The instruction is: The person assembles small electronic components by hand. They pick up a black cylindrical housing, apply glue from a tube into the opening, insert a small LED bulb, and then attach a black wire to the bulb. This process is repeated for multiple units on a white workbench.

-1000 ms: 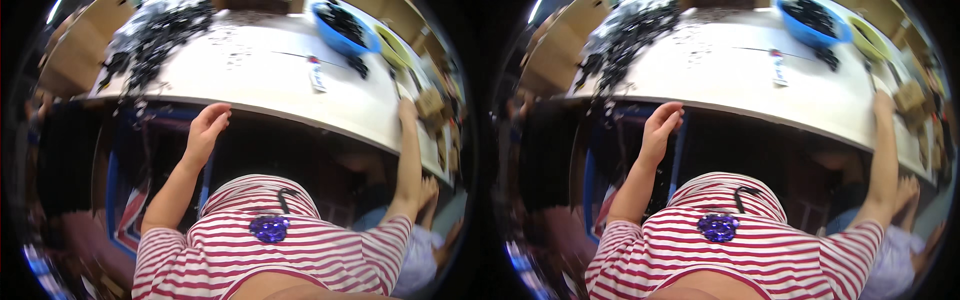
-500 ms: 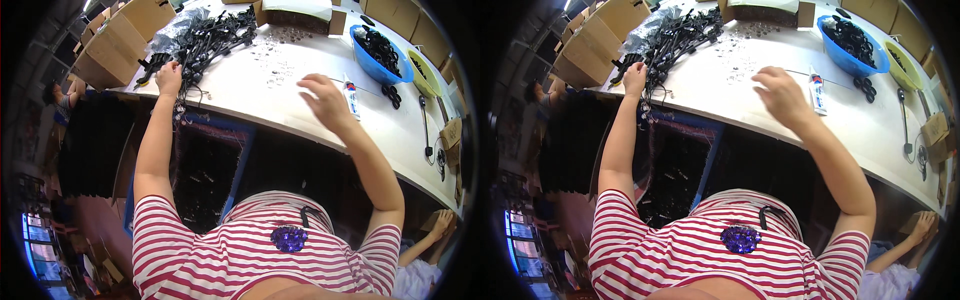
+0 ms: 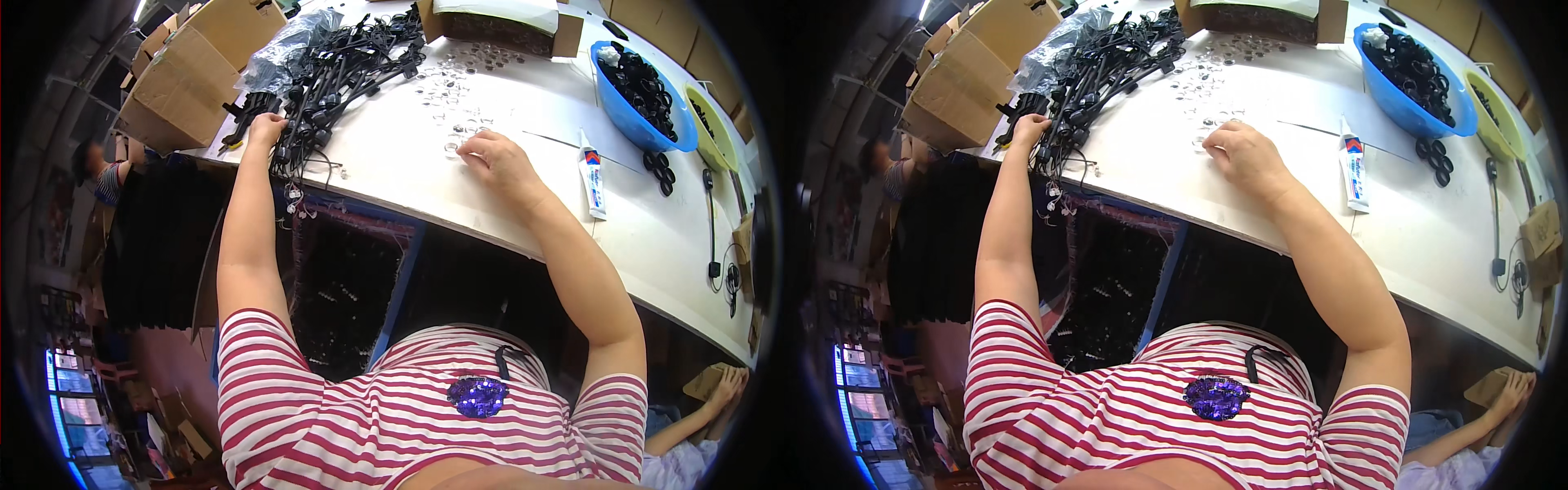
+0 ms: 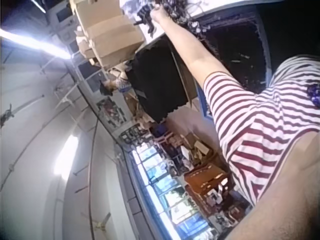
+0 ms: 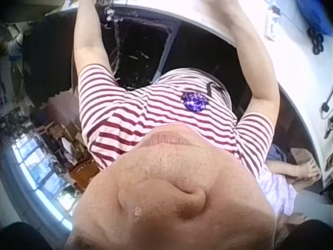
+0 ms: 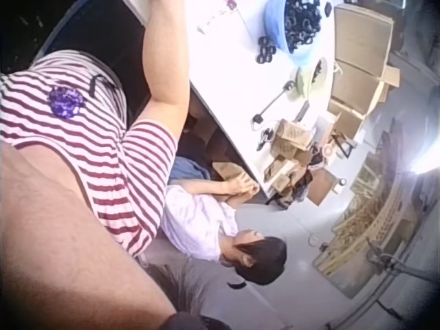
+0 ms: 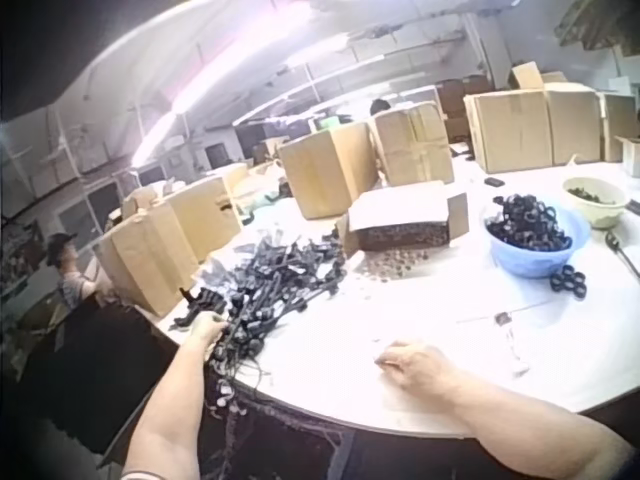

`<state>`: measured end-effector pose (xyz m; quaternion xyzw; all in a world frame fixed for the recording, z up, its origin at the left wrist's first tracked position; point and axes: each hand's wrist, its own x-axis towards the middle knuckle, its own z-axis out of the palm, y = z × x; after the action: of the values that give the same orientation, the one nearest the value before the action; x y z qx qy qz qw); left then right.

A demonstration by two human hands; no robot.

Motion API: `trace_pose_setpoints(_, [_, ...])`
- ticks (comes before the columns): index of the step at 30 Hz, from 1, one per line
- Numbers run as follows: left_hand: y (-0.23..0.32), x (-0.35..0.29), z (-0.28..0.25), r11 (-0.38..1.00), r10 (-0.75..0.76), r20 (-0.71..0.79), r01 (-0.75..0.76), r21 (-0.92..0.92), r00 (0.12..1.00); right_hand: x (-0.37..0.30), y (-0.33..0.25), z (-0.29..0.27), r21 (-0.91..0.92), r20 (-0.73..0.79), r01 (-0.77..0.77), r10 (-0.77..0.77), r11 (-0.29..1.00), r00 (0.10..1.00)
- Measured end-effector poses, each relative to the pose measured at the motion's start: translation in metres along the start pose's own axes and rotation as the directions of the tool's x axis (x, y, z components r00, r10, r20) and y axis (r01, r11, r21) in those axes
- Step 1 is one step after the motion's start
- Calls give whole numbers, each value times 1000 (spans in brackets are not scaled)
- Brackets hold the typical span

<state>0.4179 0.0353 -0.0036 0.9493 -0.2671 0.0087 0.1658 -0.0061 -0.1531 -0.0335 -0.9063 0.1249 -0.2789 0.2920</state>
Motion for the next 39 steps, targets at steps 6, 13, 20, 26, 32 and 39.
trace_pose_setpoints(6, [-16, 29, -3, 724, -26, -186, -110, -681, 982, 2, -2, -1, 47, 80, -11, 7, 999, 997])
trace_pose_setpoints(13, [-4, 22, -31, 729, -88, -166, -50, -683, 982, 1, 0, 0, 67, 59, -5, 1, 998, 998])
trace_pose_setpoints(20, [-5, 14, -19, 951, -11, -556, 181, 250, 831, 0, 0, 0, 86, 61, -8, 3, 996, 998])
trace_pose_setpoints(26, [77, -11, -11, 950, -36, -69, 55, 307, 997, 2, 3, 3, 77, 50, -1, -3, 997, 999])
trace_pose_setpoints(32, [27, 37, -3, 996, 67, -137, -58, 70, 988, 6, 3, 3, 113, 110, -20, 8, 993, 994])
trace_pose_setpoints(39, [67, 5, -55, 316, 16, -124, -122, -941, 992, 6, 5, 0, 146, 130, -57, 38, 988, 991])
